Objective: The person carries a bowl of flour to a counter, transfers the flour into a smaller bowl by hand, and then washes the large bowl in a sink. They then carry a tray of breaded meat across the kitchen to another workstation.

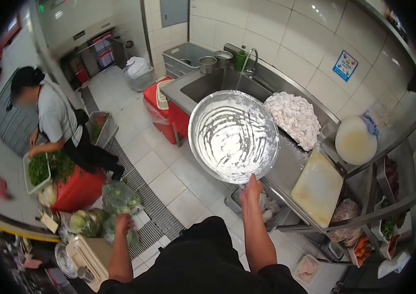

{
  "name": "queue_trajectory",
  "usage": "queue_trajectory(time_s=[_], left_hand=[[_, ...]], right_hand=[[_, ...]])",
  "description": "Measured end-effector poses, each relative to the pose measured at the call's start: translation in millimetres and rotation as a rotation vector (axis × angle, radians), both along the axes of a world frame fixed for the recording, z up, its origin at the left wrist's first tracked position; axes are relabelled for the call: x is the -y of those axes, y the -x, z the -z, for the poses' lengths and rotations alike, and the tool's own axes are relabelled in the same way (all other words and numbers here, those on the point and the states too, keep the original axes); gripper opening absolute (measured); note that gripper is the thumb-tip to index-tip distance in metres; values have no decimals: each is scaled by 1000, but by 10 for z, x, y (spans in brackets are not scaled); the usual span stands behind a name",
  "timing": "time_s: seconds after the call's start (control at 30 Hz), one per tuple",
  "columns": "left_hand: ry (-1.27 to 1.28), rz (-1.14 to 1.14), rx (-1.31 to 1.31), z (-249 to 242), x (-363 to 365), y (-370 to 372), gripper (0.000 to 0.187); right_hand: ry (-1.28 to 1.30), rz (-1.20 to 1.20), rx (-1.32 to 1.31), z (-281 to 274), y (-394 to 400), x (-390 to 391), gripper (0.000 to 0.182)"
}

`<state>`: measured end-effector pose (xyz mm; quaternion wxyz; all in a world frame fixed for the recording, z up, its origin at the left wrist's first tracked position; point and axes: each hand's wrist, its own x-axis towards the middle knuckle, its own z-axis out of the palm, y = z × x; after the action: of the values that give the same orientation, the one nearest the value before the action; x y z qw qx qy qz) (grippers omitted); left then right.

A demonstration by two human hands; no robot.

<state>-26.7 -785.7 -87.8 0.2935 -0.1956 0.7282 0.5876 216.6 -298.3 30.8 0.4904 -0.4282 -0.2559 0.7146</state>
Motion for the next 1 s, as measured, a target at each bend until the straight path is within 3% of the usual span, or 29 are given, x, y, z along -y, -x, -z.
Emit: queue_trajectory(time_s=[0.13, 0.2, 0.37, 0.5, 0.53, 0.57, 0.67, 0.77, 0.8, 0.97, 1.0], left_hand=[[-72, 79, -92, -318, -835, 849, 18], [-196, 168, -97, -377, -1265, 1145, 19], [-150, 292, 7, -560, -2248, 1405, 17], [-133, 451, -51, -943, -2992, 1651, 20], [-152, 469, -91, -1041, -3153, 1733, 20], [-143, 475, -85, -1146, -3301, 1829, 20], [-236, 494, -143, -1376, -3779, 2077, 19], [-229, 579, -127, -1516, -4294, 2404, 20], [-244, 624, -100, -1543, -4522, 2472, 20], [-262, 988, 50, -1414, -5788, 2931, 25], [-304, 1063, 103, -1315, -6114, 3048, 26]], right_hand=[[-19, 44, -40, 107, 715, -493, 22], [-12, 45, 7, 417, 1100, -856, 18], [32, 121, 31, 434, 2126, -1687, 18], [87, -1, 204, 705, 2819, -2519, 32], [45, 32, 110, 848, 2974, -2638, 33], [55, 38, 113, 987, 3087, -2735, 33], [128, 96, 490, 1285, 3306, -2945, 39], [264, 70, 662, 1259, 3476, -2982, 40], [283, 70, 820, 1628, 3520, -3110, 39], [333, 86, 830, 2008, 3466, -3210, 38], [350, 22, 727, 2028, 3435, -3238, 37]])
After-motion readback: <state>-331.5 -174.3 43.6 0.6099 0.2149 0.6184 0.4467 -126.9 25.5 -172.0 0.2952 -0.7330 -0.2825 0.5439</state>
